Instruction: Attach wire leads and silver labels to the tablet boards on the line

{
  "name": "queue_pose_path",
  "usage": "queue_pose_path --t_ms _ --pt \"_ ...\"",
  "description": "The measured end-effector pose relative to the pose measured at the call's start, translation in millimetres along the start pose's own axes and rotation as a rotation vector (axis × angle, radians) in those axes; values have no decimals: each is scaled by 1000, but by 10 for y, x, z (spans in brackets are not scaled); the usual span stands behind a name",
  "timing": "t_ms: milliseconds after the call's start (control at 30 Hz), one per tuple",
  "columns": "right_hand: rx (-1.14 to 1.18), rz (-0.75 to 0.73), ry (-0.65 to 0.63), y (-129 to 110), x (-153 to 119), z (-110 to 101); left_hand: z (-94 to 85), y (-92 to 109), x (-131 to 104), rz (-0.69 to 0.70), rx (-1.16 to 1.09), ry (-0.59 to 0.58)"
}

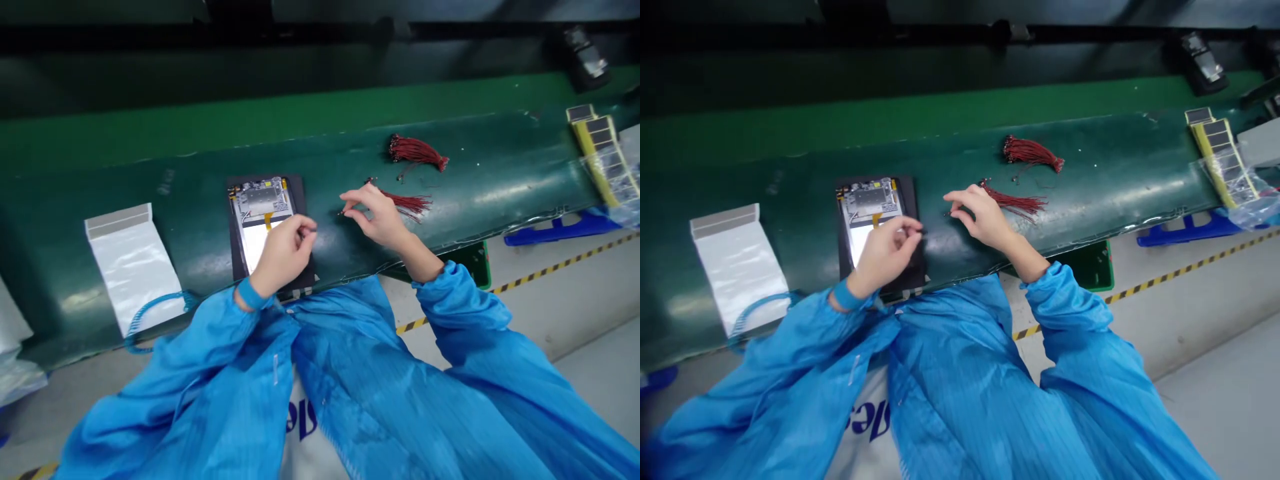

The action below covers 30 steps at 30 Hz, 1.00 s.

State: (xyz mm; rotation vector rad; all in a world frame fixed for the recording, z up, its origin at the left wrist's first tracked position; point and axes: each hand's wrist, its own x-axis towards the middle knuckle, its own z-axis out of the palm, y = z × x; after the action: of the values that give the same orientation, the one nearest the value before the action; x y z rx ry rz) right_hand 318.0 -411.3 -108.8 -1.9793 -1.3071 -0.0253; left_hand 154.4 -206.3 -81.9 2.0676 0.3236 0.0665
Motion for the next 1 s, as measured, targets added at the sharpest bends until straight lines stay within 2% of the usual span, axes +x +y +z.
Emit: queue_pose_path --t_ms 67,133,233,300,367,433,533,600,700,800,867,1000 --pt "-4 -68 6 -111 35 40 109 16 204 -50 -162 -69" --pt "-47 -120 -4 -195 60 85 136 14 334 -76 -238 -126" --pt "-110 -119 -33 -245 78 155 124 -1 420 -70 -197 -163" --pt "-158 -81 -48 -234 73 183 128 -13 458 -59 -164 -141" --pt "-227 -27 -53 -203 51 176 157 -17 520 -23 -68 -80" --pt "-266 38 -40 -179 14 129 208 1 605 33 125 -44" --pt "-160 100 39 -218 -47 19 284 84 697 86 437 -78" --pt "-35 98 133 -304 -74 -35 298 160 679 130 490 -60" --pt "116 62 261 -469 -84 -36 229 262 520 166 228 -12" --pt "187 19 306 -611 -64 44 77 318 290 44 -163 -114" --pt "210 -21 297 -682 -40 113 -31 324 145 -23 -309 -165" --pt "200 -58 186 -800 10 237 -185 272 -73 -79 -369 -111"
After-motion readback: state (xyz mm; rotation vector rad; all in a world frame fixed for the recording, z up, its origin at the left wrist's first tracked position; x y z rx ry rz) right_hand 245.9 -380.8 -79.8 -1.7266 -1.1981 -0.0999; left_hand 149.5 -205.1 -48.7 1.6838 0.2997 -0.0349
